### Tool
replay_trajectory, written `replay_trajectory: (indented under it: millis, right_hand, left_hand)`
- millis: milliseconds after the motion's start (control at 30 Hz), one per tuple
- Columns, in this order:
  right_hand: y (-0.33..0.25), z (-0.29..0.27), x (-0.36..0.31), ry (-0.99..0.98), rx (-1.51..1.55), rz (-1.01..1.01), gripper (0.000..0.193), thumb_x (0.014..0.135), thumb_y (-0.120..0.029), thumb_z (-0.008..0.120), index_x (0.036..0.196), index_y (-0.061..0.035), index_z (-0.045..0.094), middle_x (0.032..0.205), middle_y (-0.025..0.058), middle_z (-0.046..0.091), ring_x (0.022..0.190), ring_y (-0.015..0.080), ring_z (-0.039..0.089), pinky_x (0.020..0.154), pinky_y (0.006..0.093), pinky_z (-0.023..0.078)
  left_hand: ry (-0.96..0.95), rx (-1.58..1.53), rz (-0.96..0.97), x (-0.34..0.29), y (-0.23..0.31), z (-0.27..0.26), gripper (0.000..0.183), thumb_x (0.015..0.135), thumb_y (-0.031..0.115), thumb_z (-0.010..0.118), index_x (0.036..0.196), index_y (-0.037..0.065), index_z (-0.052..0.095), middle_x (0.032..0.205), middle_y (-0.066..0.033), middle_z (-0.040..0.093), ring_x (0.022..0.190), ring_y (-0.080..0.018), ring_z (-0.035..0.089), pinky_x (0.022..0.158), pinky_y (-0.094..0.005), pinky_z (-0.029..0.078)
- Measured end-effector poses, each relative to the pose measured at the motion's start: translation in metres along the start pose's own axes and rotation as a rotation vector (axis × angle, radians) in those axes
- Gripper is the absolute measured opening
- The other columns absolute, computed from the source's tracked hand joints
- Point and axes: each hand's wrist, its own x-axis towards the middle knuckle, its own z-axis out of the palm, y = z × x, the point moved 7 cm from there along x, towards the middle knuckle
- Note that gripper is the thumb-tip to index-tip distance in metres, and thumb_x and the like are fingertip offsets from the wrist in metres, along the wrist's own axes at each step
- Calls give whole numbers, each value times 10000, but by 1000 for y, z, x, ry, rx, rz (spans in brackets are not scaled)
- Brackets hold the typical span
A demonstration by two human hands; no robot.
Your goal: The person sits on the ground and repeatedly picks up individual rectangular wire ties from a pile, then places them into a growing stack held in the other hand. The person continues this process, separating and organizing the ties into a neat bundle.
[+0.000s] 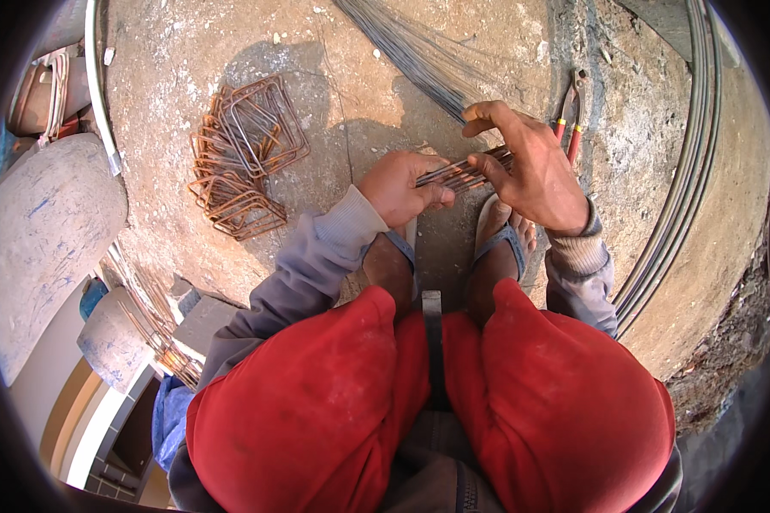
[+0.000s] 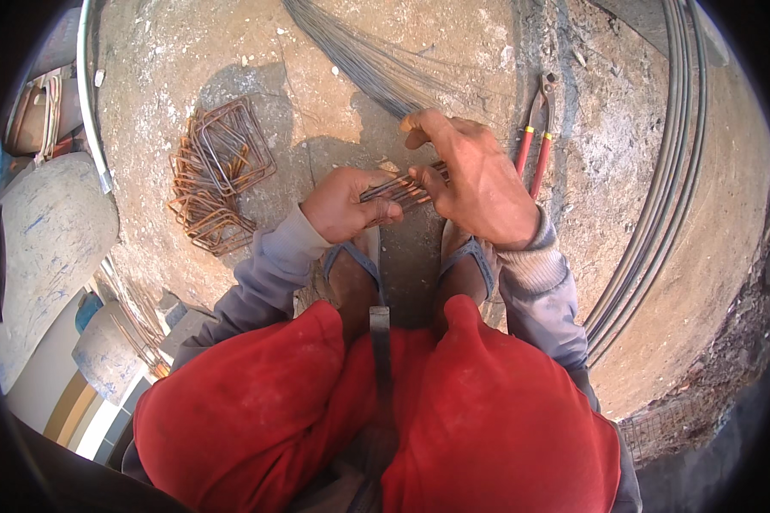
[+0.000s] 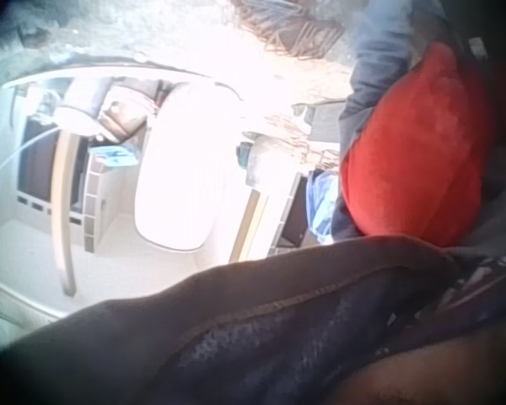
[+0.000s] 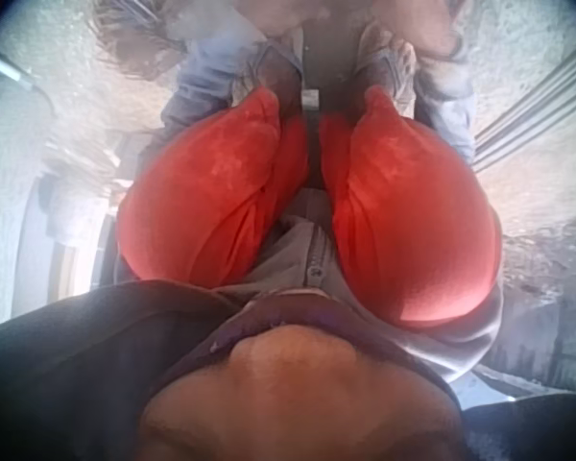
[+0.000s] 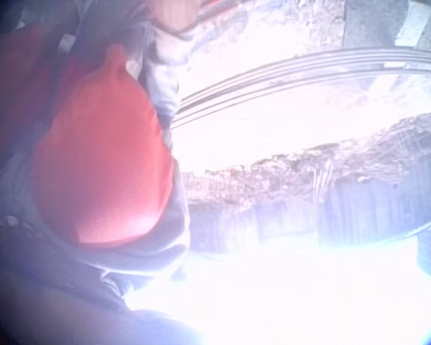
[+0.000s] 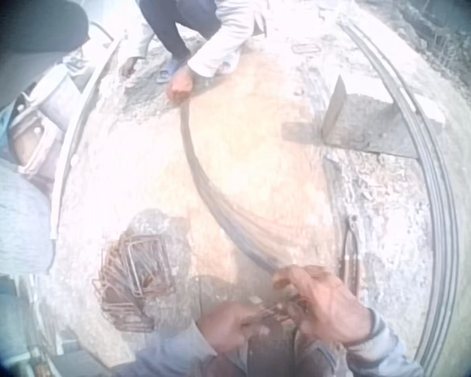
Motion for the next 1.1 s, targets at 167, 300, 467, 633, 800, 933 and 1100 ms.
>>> replay_trajectory:
  millis: [167, 300, 467, 633, 800, 933, 1100]
  right_hand:
    - [52, -39, -18, 456, 339, 409, 206, 922, -162, 653, 1013, 21, 625, 885, 100, 703, 829, 130, 667, 738, 289, 529]
    - [70, 23, -35, 16, 491, 631, 301, 914, -215, 683, 1071, 32, 614, 899, 122, 700, 820, 127, 653, 732, 270, 523]
    - [49, 94, -39, 22, 920, 575, 304, 965, -221, 608, 1134, 32, 599, 971, 56, 670, 896, 118, 626, 775, 256, 509]
    - [33, 82, -33, 21, 1169, 598, 259, 1020, -177, 488, 1126, 20, 618, 1022, 49, 667, 897, 98, 605, 773, 238, 495]
    - [56, 90, -35, 109, 1157, 658, 287, 1017, -214, 507, 1086, 24, 651, 963, 53, 685, 820, 89, 607, 734, 242, 492]
    - [73, 100, -50, 199, 1131, 799, 319, 1016, -256, 515, 1079, 24, 654, 904, 45, 693, 776, 88, 601, 714, 243, 486]
    - [80, 99, -54, 183, 1180, 775, 404, 1029, -326, 464, 1112, 35, 626, 968, 84, 693, 818, 122, 634, 711, 262, 495]
  left_hand:
    - [211, -463, 38, -13, -21, 7, 189, 914, 124, 661, 1035, -21, 648, 883, -40, 677, 791, -96, 607, 699, -251, 489]
    - [367, -512, 99, -13, -16, 13, 165, 919, 97, 645, 1044, -9, 637, 838, -18, 655, 746, -72, 581, 670, -236, 478]
    - [557, -413, 188, -10, -10, 19, 158, 905, 48, 648, 1049, -1, 604, 849, -25, 647, 742, -72, 581, 658, -232, 480]
    - [571, -277, 222, -14, -8, 25, 189, 925, 43, 628, 1093, 7, 551, 841, -13, 613, 743, -65, 563, 651, -218, 466]
    - [627, -444, 244, -4, -12, 24, 186, 929, 52, 614, 1086, 9, 526, 873, -13, 587, 763, -69, 544, 674, -232, 462]
    - [647, -469, 180, 4, -32, 32, 187, 937, 44, 585, 1101, 7, 504, 861, -11, 573, 752, -60, 528, 666, -230, 465]
    - [617, -612, 187, 0, -26, 29, 219, 951, 31, 565, 1163, 14, 513, 935, -12, 603, 787, -65, 547, 694, -226, 459]
